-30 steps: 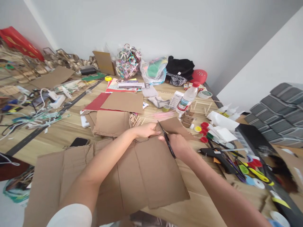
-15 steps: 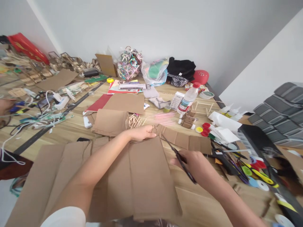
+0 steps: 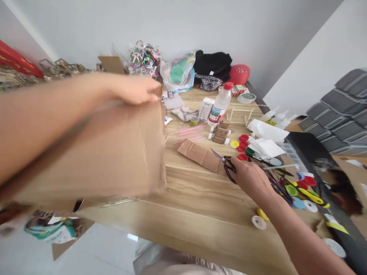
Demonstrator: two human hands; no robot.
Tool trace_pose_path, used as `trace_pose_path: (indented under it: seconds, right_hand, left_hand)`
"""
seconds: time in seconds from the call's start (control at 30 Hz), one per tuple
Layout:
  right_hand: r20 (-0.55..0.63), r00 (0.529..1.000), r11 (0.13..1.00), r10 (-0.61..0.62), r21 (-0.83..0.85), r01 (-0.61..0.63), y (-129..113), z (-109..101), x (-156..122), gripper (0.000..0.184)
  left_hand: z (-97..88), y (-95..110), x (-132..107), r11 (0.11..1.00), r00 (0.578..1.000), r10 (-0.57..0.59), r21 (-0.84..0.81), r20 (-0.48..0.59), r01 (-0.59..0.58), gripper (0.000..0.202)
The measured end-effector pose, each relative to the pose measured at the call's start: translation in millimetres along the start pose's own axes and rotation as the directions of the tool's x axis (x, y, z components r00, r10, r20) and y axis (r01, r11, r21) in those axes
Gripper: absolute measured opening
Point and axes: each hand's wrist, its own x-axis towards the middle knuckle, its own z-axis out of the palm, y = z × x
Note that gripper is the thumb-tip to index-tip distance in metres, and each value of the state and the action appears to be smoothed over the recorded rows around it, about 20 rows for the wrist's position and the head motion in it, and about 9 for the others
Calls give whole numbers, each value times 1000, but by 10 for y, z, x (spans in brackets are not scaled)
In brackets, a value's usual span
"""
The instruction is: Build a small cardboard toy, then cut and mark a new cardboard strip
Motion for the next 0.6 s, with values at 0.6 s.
trace_pose_path:
  seconds: [0.6]
  right_hand:
    - [-14,933,923,-359,-152,353,11,39,78,29]
  left_hand:
    - [508,-440,809,996,999,0,89,-39,3,42]
